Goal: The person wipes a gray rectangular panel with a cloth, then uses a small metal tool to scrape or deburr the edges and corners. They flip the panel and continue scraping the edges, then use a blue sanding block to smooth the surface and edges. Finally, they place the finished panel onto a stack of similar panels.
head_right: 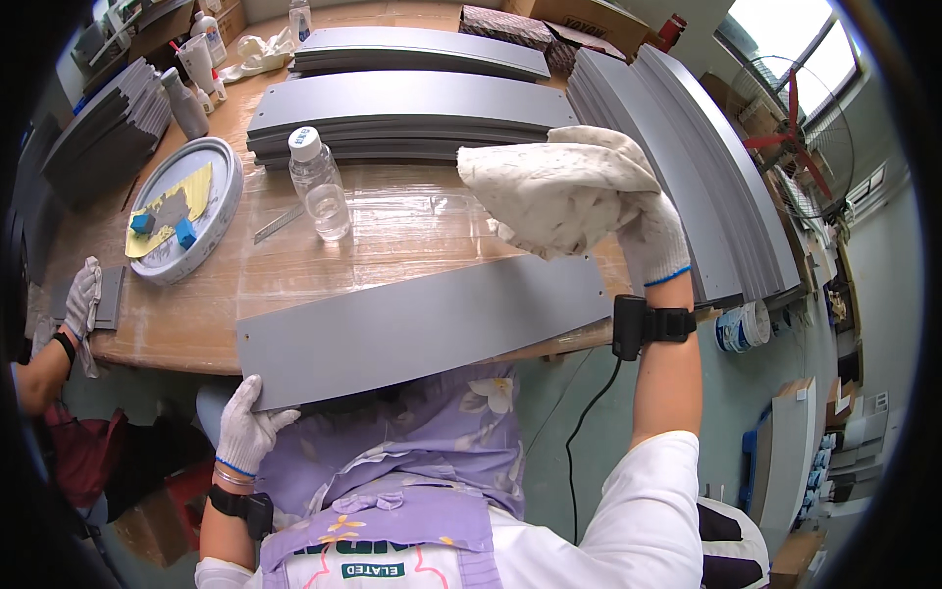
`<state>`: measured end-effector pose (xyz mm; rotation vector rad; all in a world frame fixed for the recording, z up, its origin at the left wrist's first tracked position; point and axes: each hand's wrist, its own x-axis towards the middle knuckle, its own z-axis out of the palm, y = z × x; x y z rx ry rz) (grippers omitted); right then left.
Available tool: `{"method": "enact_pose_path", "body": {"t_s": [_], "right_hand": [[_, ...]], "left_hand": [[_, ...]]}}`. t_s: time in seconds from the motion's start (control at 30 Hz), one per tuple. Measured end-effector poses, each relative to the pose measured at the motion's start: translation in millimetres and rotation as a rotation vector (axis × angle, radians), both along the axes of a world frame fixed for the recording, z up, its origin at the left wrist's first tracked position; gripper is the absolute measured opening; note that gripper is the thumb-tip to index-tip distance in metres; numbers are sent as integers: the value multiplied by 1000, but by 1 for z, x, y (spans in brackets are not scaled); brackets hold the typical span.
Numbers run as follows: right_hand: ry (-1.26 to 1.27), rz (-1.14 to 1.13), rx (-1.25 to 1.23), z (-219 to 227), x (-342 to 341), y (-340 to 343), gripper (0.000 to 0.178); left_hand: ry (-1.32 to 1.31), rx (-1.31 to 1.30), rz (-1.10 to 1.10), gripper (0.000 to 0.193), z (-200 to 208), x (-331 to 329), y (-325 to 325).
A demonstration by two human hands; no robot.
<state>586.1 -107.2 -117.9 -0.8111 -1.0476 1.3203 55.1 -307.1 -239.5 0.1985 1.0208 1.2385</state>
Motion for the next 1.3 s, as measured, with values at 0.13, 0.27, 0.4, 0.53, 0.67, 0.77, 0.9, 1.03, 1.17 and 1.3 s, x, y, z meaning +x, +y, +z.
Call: {"method": "enact_pose_path", "body": {"t_s": [0.13, 0.27, 0.4, 0.53, 0.67, 0.77, 0.9, 1.03, 1.17, 1.3], "right_hand": [[-821, -157, 170, 15, 41, -71, 42], [-1711, -306, 119, 9, -49, -108, 33], [-2149, -179, 414, -78, -163, -75, 37], [-1310, 268, 427, -88, -318, -129, 55], [-1466, 225, 400, -115, -289, -105, 53], [-1649, -315, 96, -122, -143, -55, 47], [-2111, -422, -822, -60, 6, -58, 29], [-2073, -627, -784, 4, -15, -92, 28], [-1698, -786, 113, -28, -61, -111, 50], [-1686, 93, 422, -86, -173, -128, 59]], "left_hand": [[28, 32, -103, 31, -6, 1, 10], [20, 46, -91, 31, -7, 1, 7], [47, 44, -56, 31, -6, 0, 6], [13, 16, -45, 31, -7, 4, 13], [40, 11, -43, 31, -4, 2, 10], [75, 23, -27, 29, -7, -1, 5], [92, 7, -37, 27, -6, 7, 8], [121, 6, -6, 30, -4, 8, 6], [131, -17, 7, 31, -6, 6, 6], [101, -54, -15, 29, -3, 6, 10]]}}
